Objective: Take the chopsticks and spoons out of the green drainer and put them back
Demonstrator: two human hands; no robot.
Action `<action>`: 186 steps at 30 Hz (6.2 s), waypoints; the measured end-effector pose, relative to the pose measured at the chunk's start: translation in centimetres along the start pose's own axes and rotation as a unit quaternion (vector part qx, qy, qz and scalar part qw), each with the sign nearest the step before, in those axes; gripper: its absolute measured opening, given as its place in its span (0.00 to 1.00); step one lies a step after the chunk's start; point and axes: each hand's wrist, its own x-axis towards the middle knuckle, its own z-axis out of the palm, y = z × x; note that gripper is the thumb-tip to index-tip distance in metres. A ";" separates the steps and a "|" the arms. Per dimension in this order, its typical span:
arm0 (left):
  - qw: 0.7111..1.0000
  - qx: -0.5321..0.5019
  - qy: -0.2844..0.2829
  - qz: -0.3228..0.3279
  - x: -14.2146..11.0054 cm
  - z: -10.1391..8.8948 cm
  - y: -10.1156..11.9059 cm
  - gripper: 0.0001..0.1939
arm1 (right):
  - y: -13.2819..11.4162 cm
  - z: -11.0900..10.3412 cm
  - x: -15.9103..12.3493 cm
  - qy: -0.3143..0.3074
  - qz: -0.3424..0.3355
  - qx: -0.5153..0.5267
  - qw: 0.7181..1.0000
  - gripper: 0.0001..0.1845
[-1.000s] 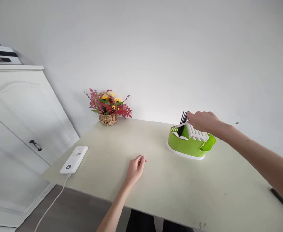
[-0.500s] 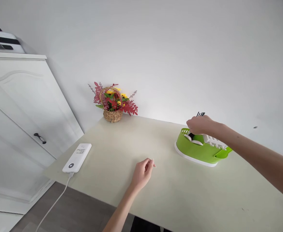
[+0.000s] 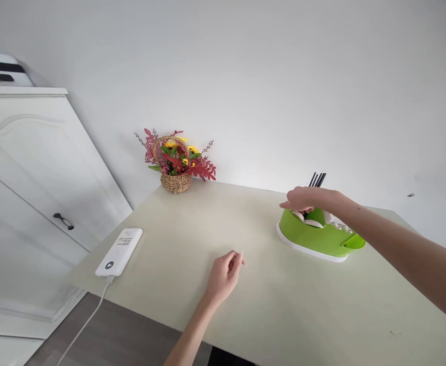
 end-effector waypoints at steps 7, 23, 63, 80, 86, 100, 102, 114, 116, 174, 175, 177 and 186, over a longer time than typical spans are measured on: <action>1.000 0.007 0.007 -0.001 0.1 0.0 0.1 0.25 | -0.5 -1.5 -2.4 -0.050 0.004 0.016 0.999 0.38; 1.000 0.005 0.019 0.009 0.5 0.2 -1.0 0.24 | 3.9 0.4 -11.2 0.230 -0.002 -0.001 0.973 0.30; 1.000 0.018 0.019 -0.016 0.7 0.0 0.5 0.25 | 21.5 6.7 -12.2 0.190 0.151 0.114 0.963 0.36; 0.999 0.013 0.022 -0.020 0.8 -0.1 0.9 0.24 | 14.6 11.3 -17.6 0.379 0.133 0.036 0.915 0.35; 1.000 0.021 0.014 -0.010 0.7 -0.2 0.9 0.25 | 6.3 21.5 -20.4 0.274 0.041 0.115 0.954 0.36; 0.999 0.045 0.008 0.015 0.7 -0.2 0.4 0.25 | 2.3 23.9 -18.5 0.163 0.124 0.133 0.970 0.42; 0.998 0.052 0.008 0.023 0.7 -0.1 0.3 0.25 | 2.3 23.9 -18.5 0.161 0.126 0.129 0.970 0.42; 0.995 0.076 0.011 0.058 1.1 0.1 -0.1 0.25 | 2.3 23.9 -18.2 0.152 0.149 0.116 0.970 0.41; 0.994 0.083 0.011 0.065 1.0 0.2 -0.1 0.25 | 2.3 23.9 -18.2 0.152 0.150 0.115 0.970 0.41; 0.931 0.349 -0.030 0.105 -0.2 1.1 0.9 0.24 | 1.8 24.1 -19.2 0.225 0.141 0.133 0.955 0.37; 0.931 0.349 -0.031 0.107 -0.2 1.1 0.9 0.23 | 1.7 24.1 -19.2 0.227 0.141 0.133 0.954 0.37; 0.930 0.349 -0.031 0.109 -0.2 1.0 0.9 0.22 | 1.7 24.1 -19.2 0.233 0.142 0.134 0.953 0.36; 0.932 0.345 -0.026 0.107 -0.2 1.1 0.8 0.20 | 1.9 24.3 -19.0 0.239 0.140 0.137 0.951 0.36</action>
